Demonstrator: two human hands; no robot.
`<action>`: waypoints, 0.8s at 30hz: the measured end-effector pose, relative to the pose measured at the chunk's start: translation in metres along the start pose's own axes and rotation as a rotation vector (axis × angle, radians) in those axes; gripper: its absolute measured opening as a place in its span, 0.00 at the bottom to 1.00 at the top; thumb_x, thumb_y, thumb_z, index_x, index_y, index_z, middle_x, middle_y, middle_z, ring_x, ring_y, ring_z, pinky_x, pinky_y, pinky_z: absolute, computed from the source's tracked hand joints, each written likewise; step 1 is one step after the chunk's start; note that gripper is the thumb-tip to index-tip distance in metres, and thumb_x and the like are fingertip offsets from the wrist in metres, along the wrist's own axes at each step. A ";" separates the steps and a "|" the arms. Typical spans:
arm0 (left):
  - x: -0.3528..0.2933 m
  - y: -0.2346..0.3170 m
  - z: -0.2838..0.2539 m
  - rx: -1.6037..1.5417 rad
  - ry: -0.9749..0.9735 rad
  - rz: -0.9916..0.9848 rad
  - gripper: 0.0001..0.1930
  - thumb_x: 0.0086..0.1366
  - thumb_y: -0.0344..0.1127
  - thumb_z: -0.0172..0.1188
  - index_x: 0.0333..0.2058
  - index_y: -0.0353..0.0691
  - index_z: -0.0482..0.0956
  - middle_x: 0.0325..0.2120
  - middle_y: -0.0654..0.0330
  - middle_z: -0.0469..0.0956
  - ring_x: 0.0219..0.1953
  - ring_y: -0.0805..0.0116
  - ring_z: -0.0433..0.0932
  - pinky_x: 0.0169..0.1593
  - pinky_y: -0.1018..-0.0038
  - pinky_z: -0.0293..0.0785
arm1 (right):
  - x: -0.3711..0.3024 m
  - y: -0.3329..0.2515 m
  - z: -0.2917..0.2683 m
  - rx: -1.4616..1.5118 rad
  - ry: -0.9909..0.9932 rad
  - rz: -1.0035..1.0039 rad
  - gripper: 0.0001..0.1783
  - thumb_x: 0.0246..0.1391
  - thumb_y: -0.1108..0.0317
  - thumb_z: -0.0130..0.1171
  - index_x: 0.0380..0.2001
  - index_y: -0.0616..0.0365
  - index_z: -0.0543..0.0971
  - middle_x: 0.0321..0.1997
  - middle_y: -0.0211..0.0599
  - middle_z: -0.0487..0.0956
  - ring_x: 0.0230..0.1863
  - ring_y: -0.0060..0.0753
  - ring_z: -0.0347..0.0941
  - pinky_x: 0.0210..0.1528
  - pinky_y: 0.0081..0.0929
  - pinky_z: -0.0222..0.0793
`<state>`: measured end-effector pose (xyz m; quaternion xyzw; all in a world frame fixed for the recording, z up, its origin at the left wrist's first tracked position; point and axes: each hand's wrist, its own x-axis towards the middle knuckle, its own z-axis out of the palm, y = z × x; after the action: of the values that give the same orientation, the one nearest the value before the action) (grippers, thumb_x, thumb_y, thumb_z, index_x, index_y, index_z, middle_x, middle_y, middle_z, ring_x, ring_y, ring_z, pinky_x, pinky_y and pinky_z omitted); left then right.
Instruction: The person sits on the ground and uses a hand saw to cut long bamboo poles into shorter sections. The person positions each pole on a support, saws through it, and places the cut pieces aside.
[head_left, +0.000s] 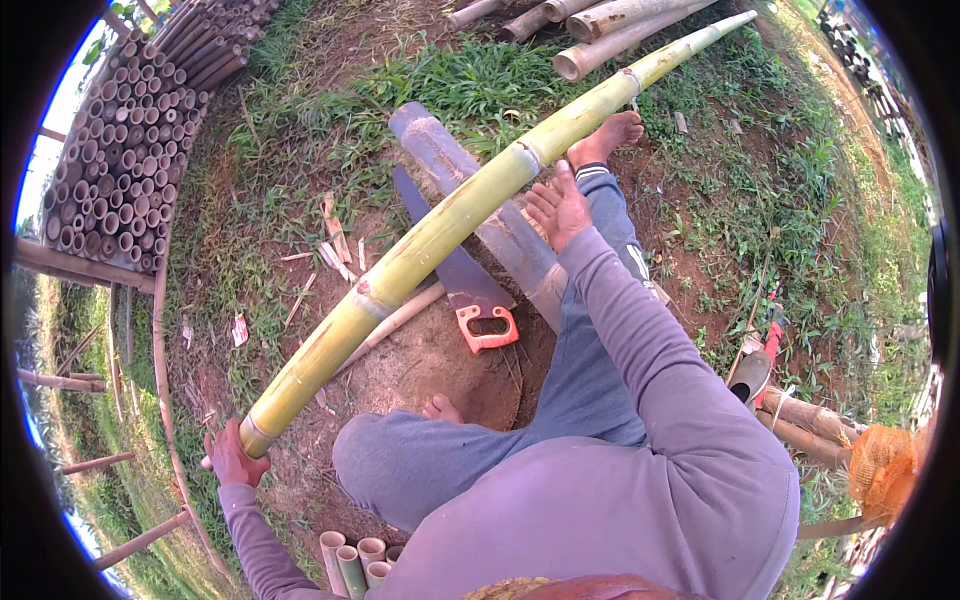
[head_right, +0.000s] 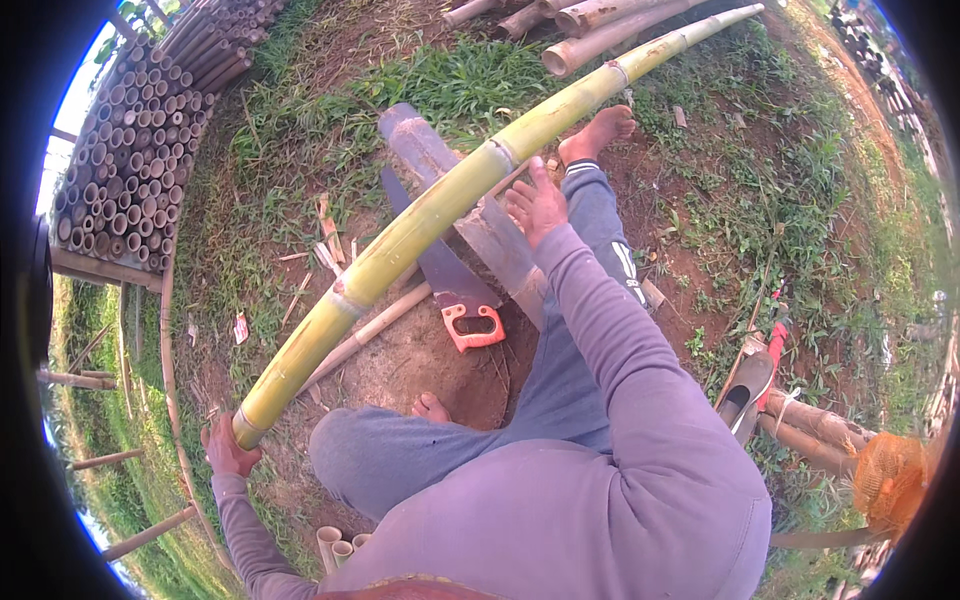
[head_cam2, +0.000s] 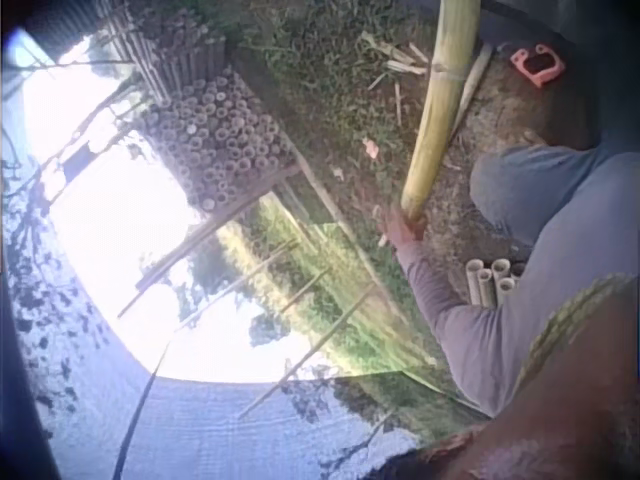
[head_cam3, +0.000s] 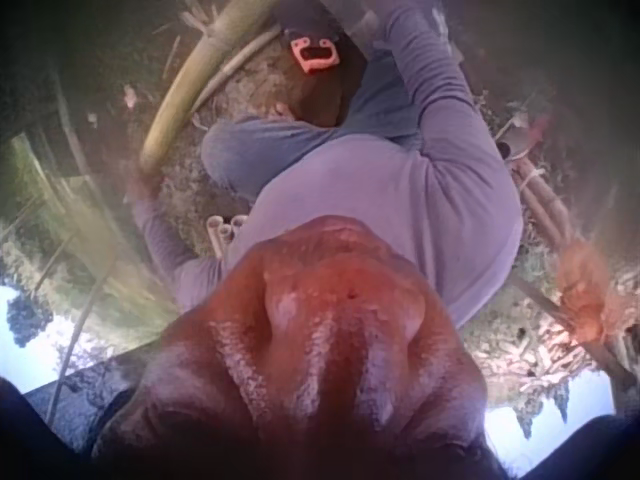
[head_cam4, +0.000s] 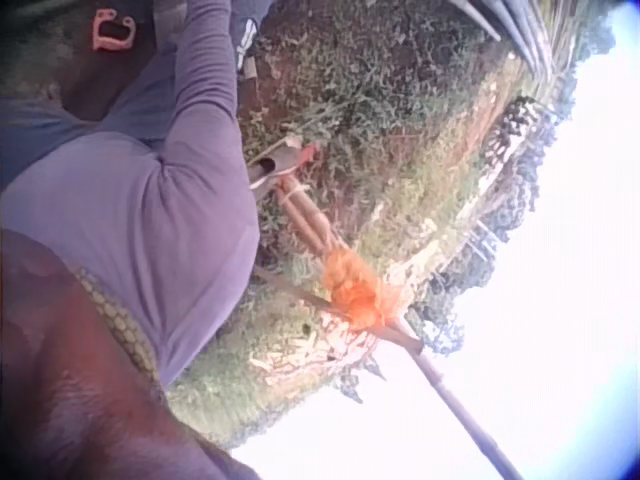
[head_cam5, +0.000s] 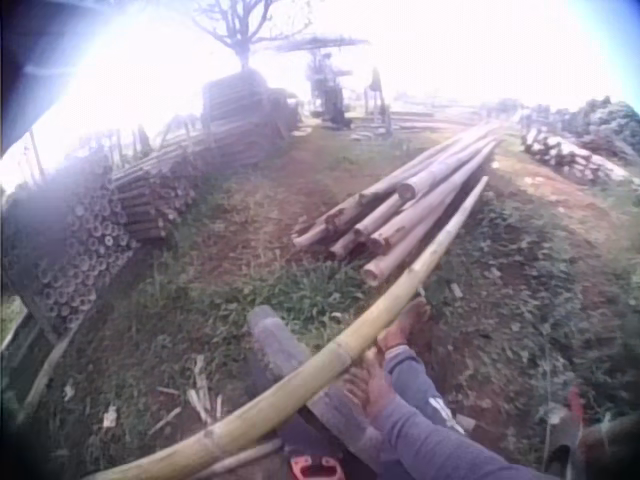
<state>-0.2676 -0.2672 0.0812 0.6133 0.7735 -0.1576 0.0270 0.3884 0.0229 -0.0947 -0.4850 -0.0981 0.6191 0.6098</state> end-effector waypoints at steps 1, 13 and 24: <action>-0.024 -0.041 0.012 0.052 0.072 -0.063 0.45 0.42 0.41 0.82 0.62 0.49 0.73 0.52 0.53 0.84 0.62 0.50 0.79 0.75 0.45 0.59 | 0.013 0.001 0.007 0.109 -0.046 0.025 0.58 0.64 0.30 0.65 0.78 0.62 0.59 0.72 0.54 0.71 0.63 0.51 0.76 0.67 0.47 0.74; -0.044 0.047 0.210 -2.221 0.306 -0.628 0.51 0.69 0.74 0.61 0.77 0.46 0.58 0.73 0.47 0.67 0.73 0.44 0.67 0.72 0.37 0.60 | -0.188 0.258 0.183 -0.005 -0.501 0.828 0.31 0.60 0.47 0.76 0.60 0.47 0.76 0.60 0.35 0.78 0.62 0.45 0.75 0.71 0.56 0.68; 0.124 0.022 0.249 -2.458 0.558 -1.061 0.31 0.67 0.59 0.73 0.61 0.52 0.76 0.64 0.59 0.74 0.68 0.52 0.70 0.69 0.44 0.68 | -0.137 0.215 -0.008 -1.993 -0.505 -0.526 0.30 0.55 0.49 0.75 0.53 0.57 0.79 0.55 0.49 0.78 0.60 0.57 0.76 0.63 0.52 0.72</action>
<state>-0.3148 -0.2149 -0.1888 -0.1620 0.5336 0.7612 0.3310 0.2226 -0.1484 -0.1862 -0.5868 -0.7869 0.1906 0.0137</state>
